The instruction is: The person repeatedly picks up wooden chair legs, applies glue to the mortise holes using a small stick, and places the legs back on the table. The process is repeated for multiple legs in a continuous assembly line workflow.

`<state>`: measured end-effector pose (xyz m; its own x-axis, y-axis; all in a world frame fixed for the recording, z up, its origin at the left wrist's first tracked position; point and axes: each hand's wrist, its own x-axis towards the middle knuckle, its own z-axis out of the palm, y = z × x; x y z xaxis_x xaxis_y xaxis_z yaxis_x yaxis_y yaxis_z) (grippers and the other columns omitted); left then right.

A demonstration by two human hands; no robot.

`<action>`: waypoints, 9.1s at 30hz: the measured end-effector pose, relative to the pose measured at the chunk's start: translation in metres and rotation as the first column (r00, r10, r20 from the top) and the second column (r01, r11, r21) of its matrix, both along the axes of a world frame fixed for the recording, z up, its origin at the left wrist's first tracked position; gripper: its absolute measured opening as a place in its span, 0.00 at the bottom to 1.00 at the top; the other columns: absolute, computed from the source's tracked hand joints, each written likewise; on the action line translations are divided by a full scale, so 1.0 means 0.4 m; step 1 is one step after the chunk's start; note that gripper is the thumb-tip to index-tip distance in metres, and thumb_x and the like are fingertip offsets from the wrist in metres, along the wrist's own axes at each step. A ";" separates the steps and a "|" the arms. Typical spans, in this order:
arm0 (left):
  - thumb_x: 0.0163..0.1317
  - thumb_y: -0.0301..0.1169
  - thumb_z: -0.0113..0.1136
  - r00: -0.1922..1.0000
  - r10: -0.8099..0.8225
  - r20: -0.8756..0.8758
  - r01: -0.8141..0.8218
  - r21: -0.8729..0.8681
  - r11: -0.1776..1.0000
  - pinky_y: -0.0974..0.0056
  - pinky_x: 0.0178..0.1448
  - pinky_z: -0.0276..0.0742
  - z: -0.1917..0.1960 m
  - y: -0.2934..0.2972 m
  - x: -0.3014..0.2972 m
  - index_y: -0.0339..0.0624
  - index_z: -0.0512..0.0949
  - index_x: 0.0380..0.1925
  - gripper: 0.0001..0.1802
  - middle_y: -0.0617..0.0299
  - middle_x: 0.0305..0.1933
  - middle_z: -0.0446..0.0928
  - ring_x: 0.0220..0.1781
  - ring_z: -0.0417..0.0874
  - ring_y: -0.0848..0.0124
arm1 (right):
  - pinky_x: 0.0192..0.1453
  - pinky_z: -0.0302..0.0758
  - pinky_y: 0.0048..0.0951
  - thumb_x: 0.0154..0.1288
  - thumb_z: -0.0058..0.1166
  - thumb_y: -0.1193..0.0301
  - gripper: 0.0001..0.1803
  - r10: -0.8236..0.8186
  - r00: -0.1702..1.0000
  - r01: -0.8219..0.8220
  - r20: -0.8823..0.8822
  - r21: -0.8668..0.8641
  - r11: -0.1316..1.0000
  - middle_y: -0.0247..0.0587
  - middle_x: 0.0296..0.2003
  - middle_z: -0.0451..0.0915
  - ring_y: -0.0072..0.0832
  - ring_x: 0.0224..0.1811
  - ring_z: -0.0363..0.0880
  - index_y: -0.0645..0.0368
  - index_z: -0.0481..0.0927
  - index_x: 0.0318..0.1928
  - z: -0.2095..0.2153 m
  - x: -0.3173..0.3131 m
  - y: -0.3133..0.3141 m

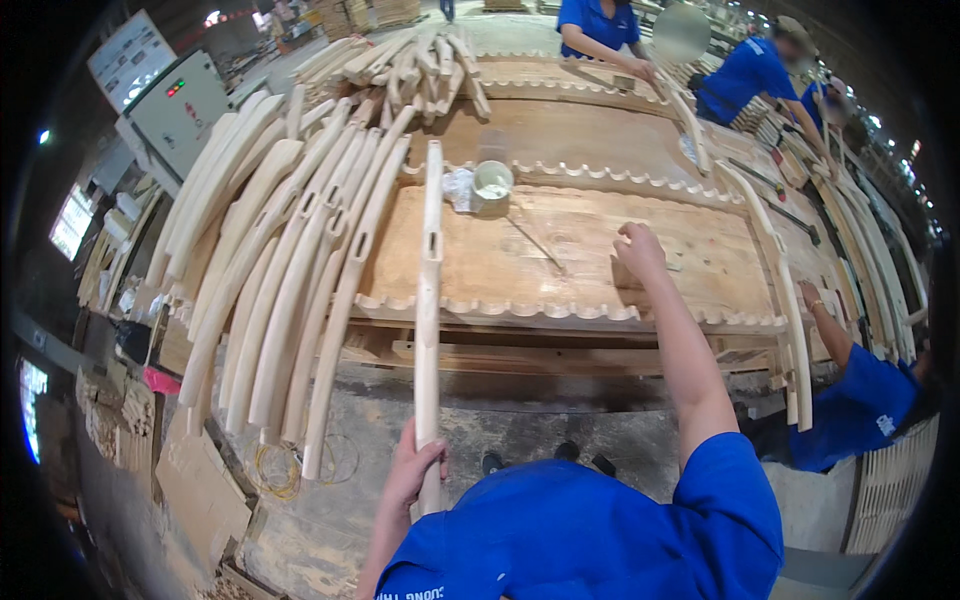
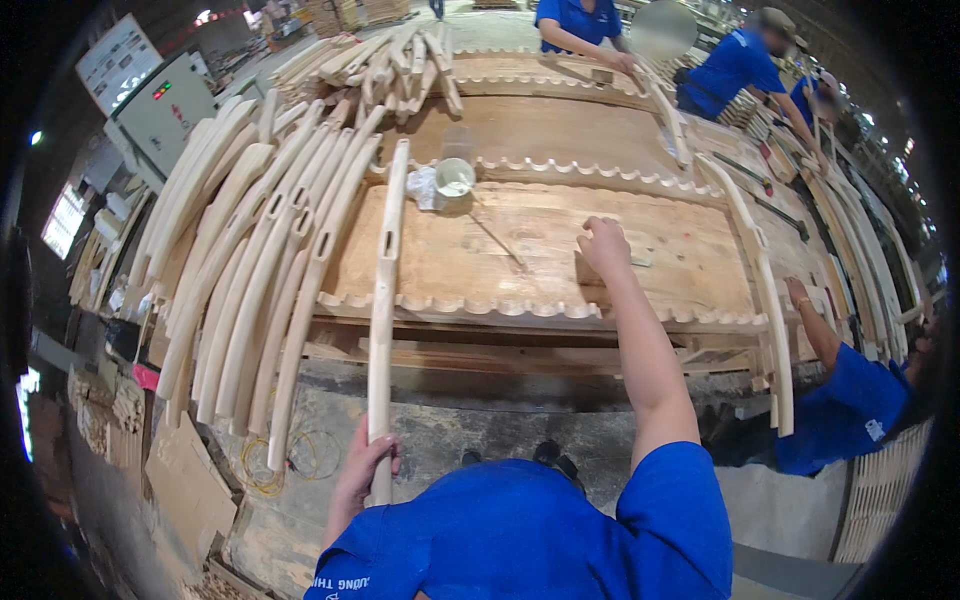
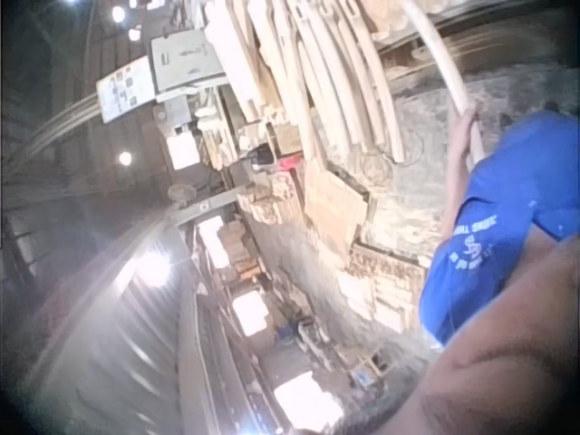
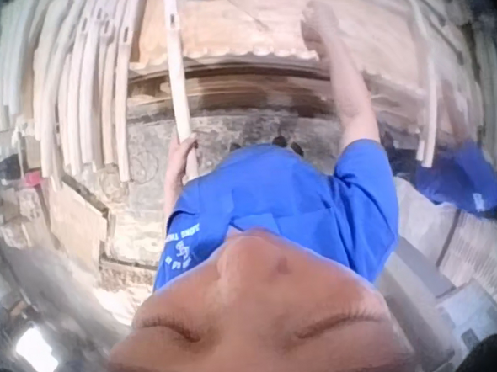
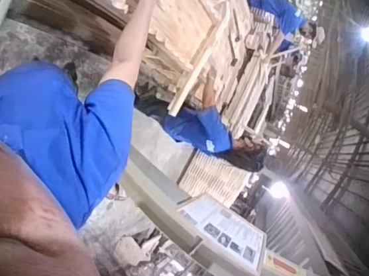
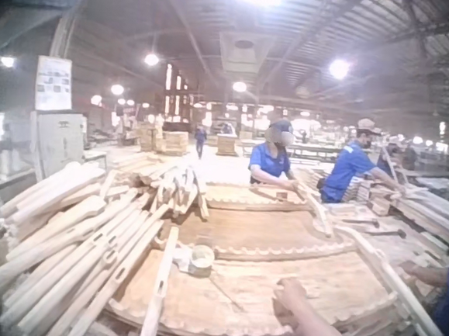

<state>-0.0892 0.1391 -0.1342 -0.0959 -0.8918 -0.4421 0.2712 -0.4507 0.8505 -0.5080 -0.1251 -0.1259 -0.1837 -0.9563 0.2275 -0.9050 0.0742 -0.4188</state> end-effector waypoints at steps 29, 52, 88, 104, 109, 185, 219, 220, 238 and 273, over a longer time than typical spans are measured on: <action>0.57 0.23 0.55 0.960 0.139 0.242 -0.092 -0.194 0.977 0.71 0.22 0.71 -0.156 0.037 -0.088 0.43 0.57 0.61 0.31 0.63 0.30 0.68 0.21 0.71 0.76 | 0.41 0.73 0.34 0.61 0.52 0.68 0.11 0.636 0.693 -0.627 0.339 -0.152 0.764 0.46 0.32 0.80 0.37 0.35 0.79 0.62 0.78 0.39 0.206 0.486 0.013; 0.55 0.31 0.58 0.828 0.162 0.537 -0.092 -0.155 0.984 0.66 0.25 0.73 -0.146 0.057 -0.054 0.47 0.55 0.64 0.37 0.55 0.36 0.75 0.21 0.75 0.72 | 0.32 0.71 0.34 0.56 0.53 0.69 0.09 0.834 0.403 -0.914 0.377 0.129 0.384 0.36 0.24 0.76 0.27 0.24 0.72 0.63 0.77 0.33 0.255 0.601 -0.123; 0.46 0.36 0.61 0.703 0.064 0.708 0.144 -0.231 0.962 0.50 0.48 0.70 -0.051 0.026 -0.040 0.39 0.62 0.54 0.34 0.41 0.41 0.76 0.46 0.77 0.47 | 0.53 0.74 0.41 0.59 0.51 0.74 0.14 0.997 0.066 -0.993 0.036 0.104 0.062 0.51 0.40 0.78 0.46 0.45 0.76 0.60 0.78 0.47 0.203 0.508 -0.246; 0.46 0.37 0.62 0.663 0.059 0.746 0.086 -0.154 0.984 0.50 0.49 0.71 -0.058 0.028 -0.040 0.39 0.63 0.53 0.33 0.41 0.41 0.76 0.47 0.77 0.46 | 0.55 0.73 0.41 0.60 0.51 0.74 0.14 0.984 0.167 -0.956 0.056 0.253 0.148 0.52 0.43 0.78 0.44 0.48 0.75 0.60 0.78 0.47 0.169 0.553 -0.267; 0.46 0.37 0.62 0.720 0.025 0.694 0.162 -0.203 0.966 0.53 0.48 0.73 -0.026 0.004 -0.059 0.44 0.65 0.55 0.33 0.46 0.41 0.78 0.44 0.79 0.51 | 0.51 0.69 0.30 0.61 0.55 0.69 0.17 0.960 -0.039 -0.973 0.278 0.207 -0.100 0.42 0.43 0.76 0.30 0.47 0.73 0.58 0.75 0.51 0.171 0.390 -0.380; 0.52 0.34 0.62 0.914 -0.031 -0.404 0.001 -0.073 0.997 0.65 0.22 0.71 -0.156 -0.101 0.104 0.40 0.61 0.57 0.33 0.55 0.26 0.70 0.20 0.73 0.66 | 0.40 0.73 0.32 0.60 0.50 0.66 0.12 0.348 0.807 -0.412 0.478 0.033 0.911 0.44 0.32 0.79 0.31 0.34 0.77 0.62 0.77 0.39 0.116 0.190 -0.074; 0.54 0.27 0.55 0.946 0.246 -0.211 -0.270 -0.091 0.959 0.69 0.18 0.68 -0.019 -0.098 -0.285 0.45 0.59 0.52 0.26 0.55 0.26 0.69 0.16 0.70 0.71 | 0.48 0.73 0.37 0.59 0.52 0.64 0.15 0.315 0.852 -0.320 0.419 -0.059 0.945 0.45 0.39 0.80 0.39 0.43 0.78 0.58 0.78 0.43 0.012 -0.038 -0.025; 0.55 0.28 0.55 0.948 0.253 -0.194 -0.272 -0.079 0.959 0.69 0.19 0.68 -0.035 -0.093 -0.280 0.46 0.60 0.52 0.24 0.56 0.27 0.69 0.16 0.70 0.71 | 0.50 0.73 0.37 0.58 0.53 0.63 0.19 0.293 0.832 -0.346 0.472 0.027 0.938 0.45 0.40 0.80 0.40 0.45 0.78 0.58 0.75 0.49 0.027 0.049 -0.028; 0.67 0.59 0.37 0.997 0.016 -0.076 -0.012 0.054 0.998 0.68 0.15 0.64 -0.085 -0.117 -0.192 0.47 0.66 0.52 0.29 0.62 0.15 0.66 0.10 0.65 0.73 | 0.42 0.77 0.42 0.57 0.48 0.74 0.11 0.354 0.896 -0.321 -0.269 0.162 0.933 0.45 0.39 0.82 0.40 0.43 0.81 0.57 0.82 0.38 0.200 0.267 -0.191; 0.71 0.44 0.37 0.951 0.136 0.277 -0.062 -0.259 0.964 0.71 0.22 0.69 -0.151 -0.088 -0.225 0.42 0.61 0.51 0.19 0.62 0.24 0.68 0.18 0.69 0.76 | 0.45 0.73 0.45 0.62 0.48 0.67 0.09 0.124 0.988 -0.102 0.094 -0.210 0.972 0.49 0.36 0.78 0.46 0.42 0.77 0.59 0.77 0.34 0.025 0.215 -0.198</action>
